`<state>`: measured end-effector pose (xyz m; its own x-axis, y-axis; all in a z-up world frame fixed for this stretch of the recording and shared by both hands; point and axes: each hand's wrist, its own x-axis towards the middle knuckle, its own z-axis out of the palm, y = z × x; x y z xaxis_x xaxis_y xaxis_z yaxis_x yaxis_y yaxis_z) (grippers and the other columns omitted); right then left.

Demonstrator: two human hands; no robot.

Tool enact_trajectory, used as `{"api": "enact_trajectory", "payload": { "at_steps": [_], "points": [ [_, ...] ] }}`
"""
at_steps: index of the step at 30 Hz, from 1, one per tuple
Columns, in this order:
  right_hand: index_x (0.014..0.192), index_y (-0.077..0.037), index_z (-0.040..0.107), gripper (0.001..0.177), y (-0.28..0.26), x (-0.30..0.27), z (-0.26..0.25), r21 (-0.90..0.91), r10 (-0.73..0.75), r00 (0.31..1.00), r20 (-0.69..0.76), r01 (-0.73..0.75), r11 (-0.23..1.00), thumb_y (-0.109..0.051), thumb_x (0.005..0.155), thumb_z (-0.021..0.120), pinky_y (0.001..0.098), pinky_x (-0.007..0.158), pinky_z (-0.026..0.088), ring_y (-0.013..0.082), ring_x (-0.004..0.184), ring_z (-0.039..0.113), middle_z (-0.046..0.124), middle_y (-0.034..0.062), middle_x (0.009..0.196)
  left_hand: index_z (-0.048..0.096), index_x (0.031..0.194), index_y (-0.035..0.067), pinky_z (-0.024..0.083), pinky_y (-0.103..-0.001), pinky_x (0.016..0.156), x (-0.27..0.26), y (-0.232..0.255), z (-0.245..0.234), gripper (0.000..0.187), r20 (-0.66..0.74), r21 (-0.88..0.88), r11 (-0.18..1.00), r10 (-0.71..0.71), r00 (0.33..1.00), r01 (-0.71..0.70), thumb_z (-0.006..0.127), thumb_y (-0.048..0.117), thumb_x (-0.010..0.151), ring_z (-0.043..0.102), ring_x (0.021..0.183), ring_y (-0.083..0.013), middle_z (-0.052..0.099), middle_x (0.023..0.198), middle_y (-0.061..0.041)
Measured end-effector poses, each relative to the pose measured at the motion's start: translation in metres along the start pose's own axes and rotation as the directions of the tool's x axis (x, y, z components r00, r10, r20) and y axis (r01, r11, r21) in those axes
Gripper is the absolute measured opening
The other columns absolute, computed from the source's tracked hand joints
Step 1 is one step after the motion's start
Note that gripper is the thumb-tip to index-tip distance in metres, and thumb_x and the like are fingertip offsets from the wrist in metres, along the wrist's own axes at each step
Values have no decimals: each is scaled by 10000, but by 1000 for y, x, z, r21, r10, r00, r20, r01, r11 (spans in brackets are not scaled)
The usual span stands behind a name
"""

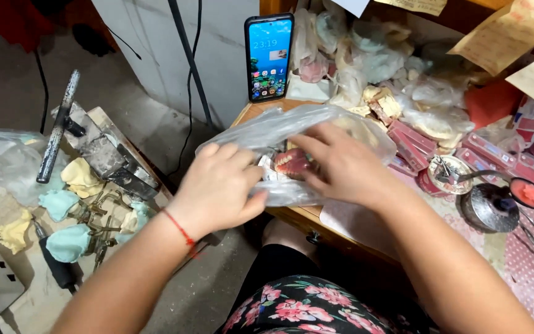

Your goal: Inspecting a dental model and checking patient references on a smartphone and a handwritten note.

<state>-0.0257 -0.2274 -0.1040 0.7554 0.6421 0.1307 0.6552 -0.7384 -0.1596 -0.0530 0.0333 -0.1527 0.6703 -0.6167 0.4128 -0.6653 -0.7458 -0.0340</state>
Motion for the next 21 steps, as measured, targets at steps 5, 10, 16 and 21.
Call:
{"api": "enact_trajectory", "payload": {
  "at_steps": [5,10,16,21],
  "points": [
    [978,-181,682,245,7,5,45,-225,-198,938,-285,135,965,-321,817,801,377,761,582,253,903,698,636,10,891,695,954,219,541,-339,733,11,12,34,226,-214,-127,986,-131,968,105,555,384,1019,697,858,-217,664,846,11],
    [1055,-187,707,288,23,-40,41,208,192,919,-345,-125,970,-157,787,806,370,720,617,245,875,738,703,16,853,628,1131,219,572,-399,755,-4,19,40,380,-30,-143,966,-221,975,215,770,357,807,723,897,-238,688,872,13],
    [1174,-51,682,315,2,-140,16,154,411,835,-365,-381,911,-92,877,777,281,734,541,169,899,705,711,71,1080,665,936,125,512,-444,809,-23,31,38,292,74,-358,890,-273,959,281,847,315,807,613,1001,-313,627,1021,-43],
    [937,-125,676,177,24,-195,66,-108,506,702,-502,-631,768,-177,932,846,415,737,515,269,898,682,702,52,1030,689,1250,110,547,-451,801,-31,33,37,437,95,-409,869,-261,961,277,811,162,833,595,1059,-301,635,1135,-60]
  ]
}}
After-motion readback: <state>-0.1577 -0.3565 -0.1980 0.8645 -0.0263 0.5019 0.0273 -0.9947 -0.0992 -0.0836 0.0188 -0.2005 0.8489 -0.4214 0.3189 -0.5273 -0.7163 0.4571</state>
